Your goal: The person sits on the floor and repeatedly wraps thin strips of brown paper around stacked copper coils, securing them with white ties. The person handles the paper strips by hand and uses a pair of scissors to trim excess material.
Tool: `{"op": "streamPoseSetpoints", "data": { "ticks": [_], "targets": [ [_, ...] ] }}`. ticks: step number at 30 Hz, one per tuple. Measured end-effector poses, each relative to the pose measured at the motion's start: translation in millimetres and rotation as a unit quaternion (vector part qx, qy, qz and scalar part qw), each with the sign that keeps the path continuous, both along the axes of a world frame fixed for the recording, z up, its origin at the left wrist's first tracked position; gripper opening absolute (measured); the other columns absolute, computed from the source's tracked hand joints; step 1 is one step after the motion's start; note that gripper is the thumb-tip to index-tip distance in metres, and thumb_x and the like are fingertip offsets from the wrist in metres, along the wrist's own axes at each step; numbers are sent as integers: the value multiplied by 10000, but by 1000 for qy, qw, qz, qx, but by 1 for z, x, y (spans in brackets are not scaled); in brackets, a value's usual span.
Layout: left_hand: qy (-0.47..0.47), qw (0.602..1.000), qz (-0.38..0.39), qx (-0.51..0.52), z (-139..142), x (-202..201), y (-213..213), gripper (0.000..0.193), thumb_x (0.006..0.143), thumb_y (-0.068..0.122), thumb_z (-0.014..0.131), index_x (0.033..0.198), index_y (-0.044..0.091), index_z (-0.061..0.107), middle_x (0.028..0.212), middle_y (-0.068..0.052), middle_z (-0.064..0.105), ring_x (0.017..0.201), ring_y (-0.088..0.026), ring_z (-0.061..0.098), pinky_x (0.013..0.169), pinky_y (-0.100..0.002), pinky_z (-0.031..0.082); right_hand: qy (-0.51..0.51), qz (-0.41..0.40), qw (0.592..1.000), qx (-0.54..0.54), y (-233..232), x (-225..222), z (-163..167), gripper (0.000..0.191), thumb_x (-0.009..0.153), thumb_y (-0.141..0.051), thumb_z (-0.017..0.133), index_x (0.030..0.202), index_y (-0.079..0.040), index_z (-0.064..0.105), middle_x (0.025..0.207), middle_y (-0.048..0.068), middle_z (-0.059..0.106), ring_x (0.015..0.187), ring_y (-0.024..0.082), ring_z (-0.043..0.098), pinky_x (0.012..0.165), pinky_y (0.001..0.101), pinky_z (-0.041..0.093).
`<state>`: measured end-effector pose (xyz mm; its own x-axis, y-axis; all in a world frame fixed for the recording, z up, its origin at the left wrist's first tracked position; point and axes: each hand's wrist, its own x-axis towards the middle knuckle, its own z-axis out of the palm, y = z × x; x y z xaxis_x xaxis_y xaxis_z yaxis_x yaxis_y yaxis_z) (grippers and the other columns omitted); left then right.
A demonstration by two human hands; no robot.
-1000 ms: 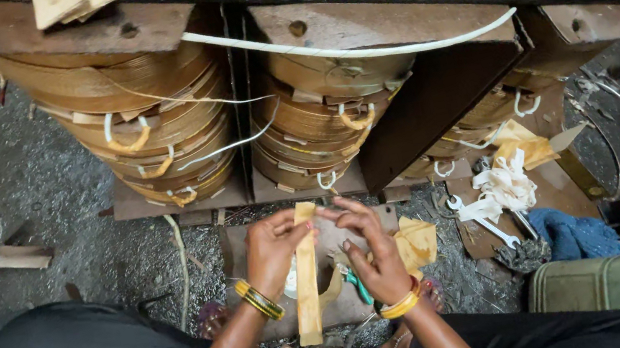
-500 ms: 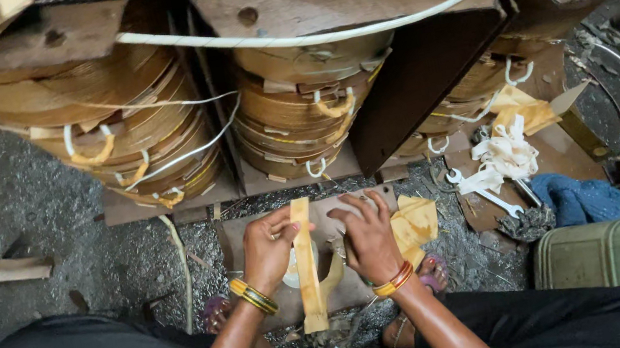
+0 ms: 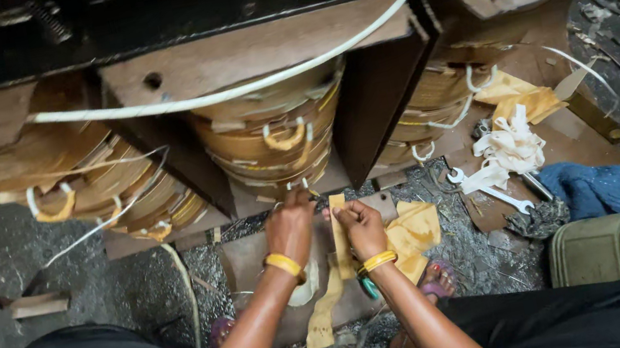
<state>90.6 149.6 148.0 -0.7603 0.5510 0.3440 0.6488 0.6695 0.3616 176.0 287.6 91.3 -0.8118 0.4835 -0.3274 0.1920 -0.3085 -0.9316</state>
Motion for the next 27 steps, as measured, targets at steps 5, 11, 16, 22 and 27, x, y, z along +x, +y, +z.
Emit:
{"op": "streamPoseSetpoints", "data": {
  "ticks": [5,11,16,22,27],
  "targets": [
    [64,991,93,-66,-23,-15,35,133,875,110,600,912,24,694,779,-183,706,638,-300,695,603,-420,545,69,-4,997,46,4,0,-3,139,988,-91,632,916,10,696,905,86,793,814,98,715,764,246,546],
    [102,979,144,-103,-26,-22,35,148,786,92,645,649,63,694,678,-204,679,674,-340,675,640,-468,524,55,12,997,55,-1,3,-9,113,972,-81,628,946,16,681,906,96,789,852,132,735,794,269,560],
    [76,995,61,-9,1,-31,14,77,731,107,728,674,59,708,680,-193,674,673,-394,659,631,-497,522,58,10,998,26,-4,-6,-27,108,960,-78,637,952,21,677,894,109,782,832,157,758,775,276,594],
    [67,994,48,73,2,-23,19,102,842,153,745,812,61,714,815,-155,691,765,-376,668,676,-473,522,80,0,996,-27,-15,-26,-55,113,964,-63,658,956,47,683,884,140,781,797,174,766,753,289,599],
    [50,993,5,105,1,-21,13,85,894,119,716,842,53,716,867,-138,696,831,-345,655,739,-448,530,101,-29,990,-96,-19,-46,-56,130,941,-52,673,1015,53,693,899,133,775,793,183,756,759,307,613]
  ]
}}
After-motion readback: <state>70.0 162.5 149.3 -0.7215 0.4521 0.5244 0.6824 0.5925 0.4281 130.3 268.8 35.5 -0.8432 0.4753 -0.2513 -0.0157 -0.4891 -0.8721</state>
